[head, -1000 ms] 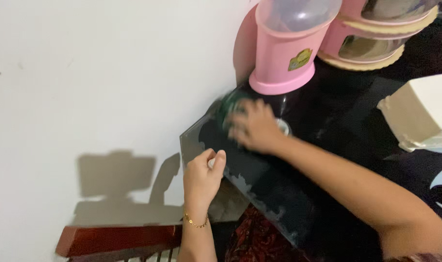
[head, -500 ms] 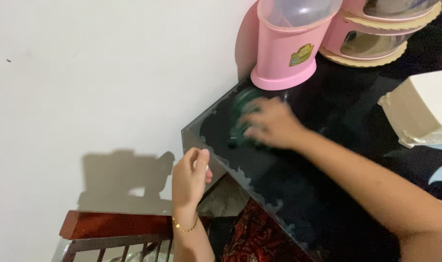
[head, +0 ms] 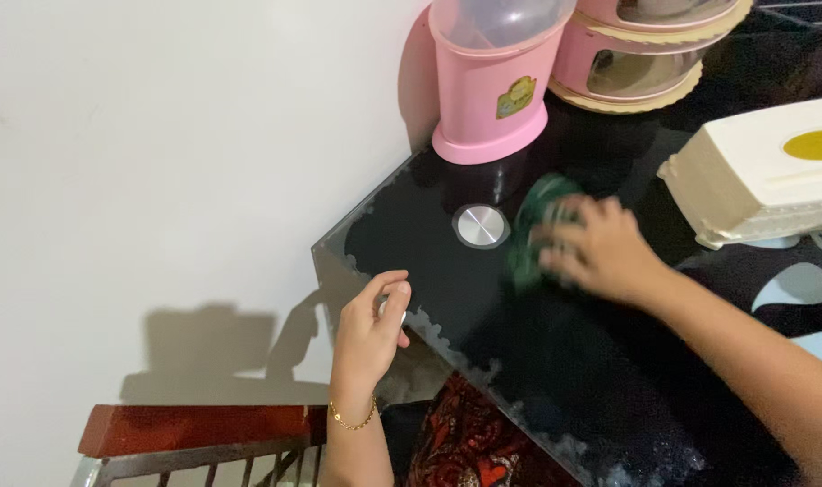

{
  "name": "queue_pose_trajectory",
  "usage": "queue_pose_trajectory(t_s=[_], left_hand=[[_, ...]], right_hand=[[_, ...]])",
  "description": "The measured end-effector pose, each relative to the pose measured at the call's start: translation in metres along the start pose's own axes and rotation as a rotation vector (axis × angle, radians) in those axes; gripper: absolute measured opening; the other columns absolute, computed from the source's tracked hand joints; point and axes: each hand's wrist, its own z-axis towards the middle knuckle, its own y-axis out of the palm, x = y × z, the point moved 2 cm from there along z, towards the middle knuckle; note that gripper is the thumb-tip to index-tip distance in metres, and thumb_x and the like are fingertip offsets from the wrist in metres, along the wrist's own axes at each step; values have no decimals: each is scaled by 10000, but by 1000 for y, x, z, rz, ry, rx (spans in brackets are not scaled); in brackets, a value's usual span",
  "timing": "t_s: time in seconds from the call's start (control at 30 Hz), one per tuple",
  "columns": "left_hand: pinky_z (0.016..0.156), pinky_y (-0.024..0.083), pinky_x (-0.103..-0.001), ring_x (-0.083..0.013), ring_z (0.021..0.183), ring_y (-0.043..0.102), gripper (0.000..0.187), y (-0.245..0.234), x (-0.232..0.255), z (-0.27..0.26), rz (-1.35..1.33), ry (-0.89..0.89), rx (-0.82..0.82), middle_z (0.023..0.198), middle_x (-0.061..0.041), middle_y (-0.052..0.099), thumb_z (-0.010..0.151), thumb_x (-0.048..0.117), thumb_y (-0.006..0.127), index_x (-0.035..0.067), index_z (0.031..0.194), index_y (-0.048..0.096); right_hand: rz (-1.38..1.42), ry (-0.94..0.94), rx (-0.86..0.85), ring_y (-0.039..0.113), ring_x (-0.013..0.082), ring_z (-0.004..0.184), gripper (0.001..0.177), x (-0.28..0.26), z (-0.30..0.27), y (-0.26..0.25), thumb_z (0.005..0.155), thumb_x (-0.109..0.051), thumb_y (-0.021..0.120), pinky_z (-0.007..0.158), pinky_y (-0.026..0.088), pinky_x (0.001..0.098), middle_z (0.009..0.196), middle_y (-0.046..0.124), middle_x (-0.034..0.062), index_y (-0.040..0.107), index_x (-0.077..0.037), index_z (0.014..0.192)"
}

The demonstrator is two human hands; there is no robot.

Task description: The person cleans a black glass table by spraying a cleaning solution and wiping with a green cloth. They move a pink container and a white tissue box aside to clean underneath, then return them to their original positions. The person also wipes the decorative white pattern on the table surface.

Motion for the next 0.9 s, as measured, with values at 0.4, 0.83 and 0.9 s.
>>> queue_pose_trajectory(t_s=[0.4,0.83,0.9], left_hand=[[535,553,-303,-127,446,633,618,13,10,-1,138,-71,-127,1277,-82,736,881,453,585,155,1422,582],[554,554,-278,-111,452,616,606,34,21,-6,153,-35,-311,1281,-68,744,900,460,576,167,1430,578],[558,551,-271,-106,455,617,603,34,23,-7,156,-38,-335,1259,-70,763,903,458,571,170,1433,580]], right_hand=[[508,-390,-241,638,325,1106,322,-58,-55,-9,759,-392,740,870,547,475,1280,626,95,741,-252,1049],[455,-466,-138,522,393,1149,330,-109,-91,-27,793,-383,776,886,437,509,1381,548,156,705,-265,1093],[461,-429,-218,546,356,1108,315,-76,-93,-24,761,-376,786,865,452,498,1376,562,148,699,-227,1025]])
